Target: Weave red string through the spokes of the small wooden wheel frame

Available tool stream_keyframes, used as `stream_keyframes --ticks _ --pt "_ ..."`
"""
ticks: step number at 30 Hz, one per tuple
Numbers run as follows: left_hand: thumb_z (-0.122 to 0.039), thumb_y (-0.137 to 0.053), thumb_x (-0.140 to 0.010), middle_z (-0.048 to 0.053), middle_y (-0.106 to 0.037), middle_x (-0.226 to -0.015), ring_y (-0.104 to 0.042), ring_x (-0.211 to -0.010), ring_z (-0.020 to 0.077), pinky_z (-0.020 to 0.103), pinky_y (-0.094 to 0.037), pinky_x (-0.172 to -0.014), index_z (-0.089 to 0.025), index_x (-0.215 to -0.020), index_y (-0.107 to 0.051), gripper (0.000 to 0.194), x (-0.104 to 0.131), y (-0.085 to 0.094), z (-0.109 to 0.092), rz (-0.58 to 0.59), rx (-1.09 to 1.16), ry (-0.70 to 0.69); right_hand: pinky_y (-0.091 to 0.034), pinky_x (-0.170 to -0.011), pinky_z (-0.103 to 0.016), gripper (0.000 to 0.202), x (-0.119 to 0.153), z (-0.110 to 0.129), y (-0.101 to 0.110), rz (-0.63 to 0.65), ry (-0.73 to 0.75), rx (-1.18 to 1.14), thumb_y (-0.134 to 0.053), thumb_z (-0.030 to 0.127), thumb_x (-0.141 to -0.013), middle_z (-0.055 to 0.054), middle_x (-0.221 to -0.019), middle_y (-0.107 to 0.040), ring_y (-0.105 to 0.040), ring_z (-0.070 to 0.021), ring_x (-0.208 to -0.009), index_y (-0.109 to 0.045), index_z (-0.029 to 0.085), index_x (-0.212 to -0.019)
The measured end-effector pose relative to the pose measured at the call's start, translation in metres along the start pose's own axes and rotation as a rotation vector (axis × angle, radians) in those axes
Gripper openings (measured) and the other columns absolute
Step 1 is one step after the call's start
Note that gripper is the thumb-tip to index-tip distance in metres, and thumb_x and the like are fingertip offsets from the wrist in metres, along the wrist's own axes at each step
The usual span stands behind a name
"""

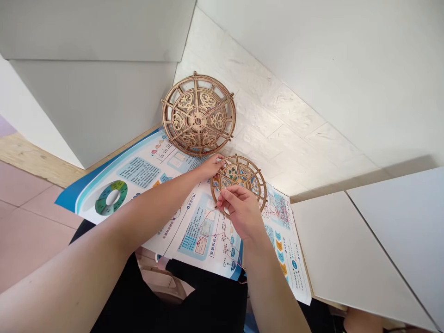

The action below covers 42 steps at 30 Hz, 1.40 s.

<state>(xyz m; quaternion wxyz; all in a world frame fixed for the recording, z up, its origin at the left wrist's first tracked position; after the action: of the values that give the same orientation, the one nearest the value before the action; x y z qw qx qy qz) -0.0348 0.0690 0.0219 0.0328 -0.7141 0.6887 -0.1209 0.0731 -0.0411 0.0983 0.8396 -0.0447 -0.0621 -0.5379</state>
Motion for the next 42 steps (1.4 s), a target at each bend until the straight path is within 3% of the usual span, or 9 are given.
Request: stream_keyframes --ticks 8,10,13,16,22,27,33,39,42 --pt "-0.027 -0.052 -0.1 -0.001 -0.06 -0.077 -0.049 -0.044 0.0086 0.02 -0.041 -0.047 -0.021 -0.101 -0.05 0.007 -0.012 -0.002 0.012 -0.014 0.059 0.017 -0.055 -0.077 -0.037 0.022 -0.054 0.019 0.093 -0.364 0.374 0.771 -0.074 0.038 -0.078 -0.006 -0.084 -0.075 -0.069 -0.022 -0.075 -0.079 0.019 -0.088" --pt "-0.024 -0.052 -0.099 -0.001 -0.06 -0.075 -0.05 -0.045 0.0098 0.021 -0.041 -0.047 -0.021 -0.101 -0.051 0.004 -0.013 -0.002 0.013 -0.025 0.054 0.025 -0.056 -0.078 -0.038 0.022 -0.061 0.017 0.095 -0.4 0.494 0.828 -0.069 0.036 -0.082 -0.007 -0.087 -0.075 -0.069 -0.0225 -0.077 -0.079 0.019 -0.09" --pt "-0.016 -0.052 -0.095 -0.001 -0.06 -0.072 -0.052 -0.047 0.0113 0.022 -0.042 -0.047 -0.02 -0.103 -0.051 0.009 -0.011 -0.004 0.011 -0.026 0.021 0.022 -0.055 -0.083 -0.038 0.024 -0.059 0.011 0.078 -0.379 0.722 0.905 -0.059 0.032 -0.092 -0.008 -0.094 -0.075 -0.069 -0.0224 -0.087 -0.079 0.019 -0.092" --pt "-0.009 -0.053 -0.089 -0.002 -0.059 -0.07 -0.053 -0.049 0.0121 0.022 -0.044 -0.049 -0.02 -0.11 -0.051 0.023 -0.008 -0.005 0.007 -0.003 -0.01 0.001 -0.055 -0.079 -0.036 0.024 -0.058 0.001 0.063 -0.323 0.803 0.949 -0.056 0.029 -0.095 -0.008 -0.092 -0.074 -0.068 -0.0209 -0.083 -0.079 0.021 -0.097" --pt "-0.01 -0.056 -0.086 -0.003 -0.057 -0.066 -0.053 -0.049 0.0117 0.021 -0.042 -0.05 -0.019 -0.119 -0.051 0.034 -0.006 -0.018 0.004 0.111 -0.122 -0.027 -0.053 -0.073 -0.033 0.026 -0.057 -0.003 0.063 -0.269 0.838 0.93 -0.053 0.023 -0.097 -0.007 -0.093 -0.068 -0.063 -0.0184 -0.082 -0.078 0.023 -0.105" --pt "-0.015 -0.059 -0.083 -0.004 -0.055 -0.067 -0.054 -0.054 0.0118 0.022 -0.044 -0.054 -0.02 -0.124 -0.052 0.042 -0.007 -0.023 0.006 0.172 -0.137 -0.069 -0.053 -0.075 -0.034 0.025 -0.056 -0.002 0.071 -0.323 0.816 0.905 -0.053 0.022 -0.096 -0.006 -0.092 -0.065 -0.062 -0.0189 -0.085 -0.078 0.025 -0.101" --pt "-0.017 -0.06 -0.075 -0.001 -0.055 -0.08 -0.054 -0.067 0.0112 0.021 -0.047 -0.059 -0.017 -0.105 -0.065 0.031 -0.003 -0.03 0.001 0.254 -0.103 -0.111 -0.053 -0.075 -0.035 0.03 -0.06 -0.004 0.086 -0.361 0.662 0.793 -0.056 0.02 -0.088 -0.005 -0.089 -0.068 -0.061 -0.0198 -0.074 -0.065 0.019 -0.117" --pt "-0.018 -0.059 -0.073 0.004 -0.062 -0.086 -0.06 -0.073 0.0141 0.025 -0.051 -0.064 -0.014 -0.096 -0.068 0.025 0.0 -0.03 0.002 0.22 -0.049 -0.028 -0.053 -0.077 -0.035 0.016 -0.059 -0.003 0.093 -0.368 0.632 0.802 -0.055 0.019 -0.083 -0.006 -0.09 -0.07 -0.064 -0.0209 -0.082 -0.071 0.02 -0.081" --pt "-0.017 -0.06 -0.074 0.003 -0.062 -0.084 -0.061 -0.072 0.015 0.025 -0.051 -0.063 -0.015 -0.108 -0.066 0.035 0.002 -0.032 0.002 0.223 -0.045 -0.005 -0.054 -0.082 -0.036 0.018 -0.061 -0.003 0.112 -0.437 0.582 0.74 -0.058 0.023 -0.084 -0.006 -0.092 -0.073 -0.067 -0.0219 -0.085 -0.075 0.021 -0.08"
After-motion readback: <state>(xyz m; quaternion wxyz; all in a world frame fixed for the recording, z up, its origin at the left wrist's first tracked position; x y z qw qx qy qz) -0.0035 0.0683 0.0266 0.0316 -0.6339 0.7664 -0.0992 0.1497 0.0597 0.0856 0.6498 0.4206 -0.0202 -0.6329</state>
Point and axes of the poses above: each hand's wrist, its own x-axis away from the middle knuckle, its own y-axis out of the back of the hand, z = x × y, the point moved 9 cm from there along -x, towards the middle knuckle
